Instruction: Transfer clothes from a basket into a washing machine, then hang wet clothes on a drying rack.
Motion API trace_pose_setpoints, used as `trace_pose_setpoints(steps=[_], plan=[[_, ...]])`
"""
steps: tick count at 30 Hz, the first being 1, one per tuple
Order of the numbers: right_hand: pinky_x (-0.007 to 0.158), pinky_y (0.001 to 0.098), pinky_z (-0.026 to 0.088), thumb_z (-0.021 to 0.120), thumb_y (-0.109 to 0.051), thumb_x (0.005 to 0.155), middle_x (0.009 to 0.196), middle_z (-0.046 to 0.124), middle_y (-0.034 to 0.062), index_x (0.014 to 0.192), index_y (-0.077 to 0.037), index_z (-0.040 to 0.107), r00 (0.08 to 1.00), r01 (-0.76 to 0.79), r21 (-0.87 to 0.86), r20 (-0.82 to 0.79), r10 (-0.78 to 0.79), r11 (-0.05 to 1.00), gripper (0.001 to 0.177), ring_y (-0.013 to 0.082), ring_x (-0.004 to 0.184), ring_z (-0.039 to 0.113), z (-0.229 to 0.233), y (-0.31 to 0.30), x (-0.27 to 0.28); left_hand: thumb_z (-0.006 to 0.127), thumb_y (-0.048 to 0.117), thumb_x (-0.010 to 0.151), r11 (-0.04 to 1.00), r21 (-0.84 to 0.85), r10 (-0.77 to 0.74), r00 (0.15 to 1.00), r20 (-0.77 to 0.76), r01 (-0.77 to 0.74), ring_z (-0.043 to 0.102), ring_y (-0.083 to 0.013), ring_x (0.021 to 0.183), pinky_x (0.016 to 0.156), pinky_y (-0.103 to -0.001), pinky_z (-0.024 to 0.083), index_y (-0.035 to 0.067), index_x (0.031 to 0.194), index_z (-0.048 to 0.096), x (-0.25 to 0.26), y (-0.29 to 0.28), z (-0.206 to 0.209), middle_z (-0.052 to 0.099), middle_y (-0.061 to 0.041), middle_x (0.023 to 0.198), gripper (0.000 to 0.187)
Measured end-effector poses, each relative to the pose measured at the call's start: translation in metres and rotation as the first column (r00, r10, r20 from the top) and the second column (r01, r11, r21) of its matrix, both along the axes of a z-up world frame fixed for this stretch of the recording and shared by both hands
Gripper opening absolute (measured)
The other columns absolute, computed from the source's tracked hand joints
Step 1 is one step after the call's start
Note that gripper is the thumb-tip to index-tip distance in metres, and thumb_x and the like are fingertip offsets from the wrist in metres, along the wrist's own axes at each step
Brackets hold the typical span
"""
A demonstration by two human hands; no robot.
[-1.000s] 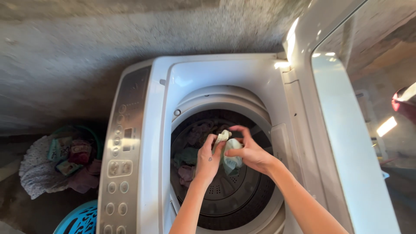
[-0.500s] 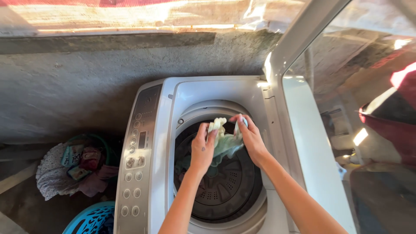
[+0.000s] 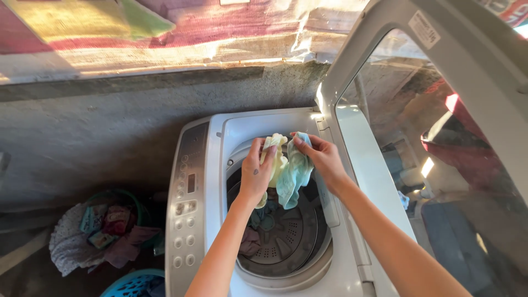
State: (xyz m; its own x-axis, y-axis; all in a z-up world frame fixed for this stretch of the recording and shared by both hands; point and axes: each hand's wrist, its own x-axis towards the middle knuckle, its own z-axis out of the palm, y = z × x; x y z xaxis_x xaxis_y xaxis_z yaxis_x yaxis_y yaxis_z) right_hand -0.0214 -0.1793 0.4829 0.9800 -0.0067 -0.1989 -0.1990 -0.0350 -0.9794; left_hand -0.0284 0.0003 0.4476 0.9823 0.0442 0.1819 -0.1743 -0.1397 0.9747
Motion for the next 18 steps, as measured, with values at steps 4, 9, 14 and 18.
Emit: trace_pose_setpoints(steps=[4,9,14,18], plan=[[0.085,0.023,0.051,0.074,-0.029,0.092,0.103,0.075,-0.0021,0.122,-0.009,0.075,0.994,0.023,0.113,0.101,-0.034,0.993,0.036,0.0046,0.093,0.066,0.026,0.005,-0.023,0.06,0.028,0.102,0.998,0.023,-0.056,0.998,0.029,0.056,0.073,-0.0234,0.096,0.086,-0.036,0.053,0.007,0.115,0.06,-0.013,0.007,0.025,0.074,-0.01,0.104,0.025],[0.081,0.0258,0.054,0.072,-0.031,0.093,0.101,0.073,-0.002,0.122,-0.014,0.075,0.987,0.128,0.087,0.09,-0.136,0.988,0.034,0.0059,0.089,0.066,0.064,0.019,-0.06,0.056,0.031,0.102,0.985,-0.005,-0.173,0.984,0.046,0.173,0.063,-0.0229,0.111,0.091,-0.036,0.051,0.012,0.121,0.059,-0.034,0.014,0.061,0.06,-0.011,0.12,0.027],[0.086,0.0242,0.054,0.072,-0.028,0.094,0.106,0.075,-0.0014,0.122,-0.011,0.074,0.954,0.197,0.121,0.207,-0.218,0.973,0.034,0.0049,0.096,0.067,0.085,0.029,-0.095,0.048,0.038,0.106,0.918,-0.143,-0.382,0.922,-0.06,0.371,0.062,-0.0201,0.105,0.093,-0.036,0.049,0.012,0.122,0.051,-0.059,0.005,0.087,0.065,-0.012,0.116,0.031],[0.083,0.0257,0.055,0.078,-0.023,0.088,0.105,0.077,0.002,0.119,-0.005,0.073,0.92,0.286,0.125,0.242,-0.309,0.95,0.036,0.0082,0.098,0.071,0.101,0.03,-0.125,0.042,0.041,0.105,0.845,-0.288,-0.465,0.885,0.02,0.451,0.059,-0.0177,0.112,0.098,-0.034,0.045,0.014,0.127,0.043,-0.085,-0.011,0.101,0.061,-0.009,0.123,0.035]])
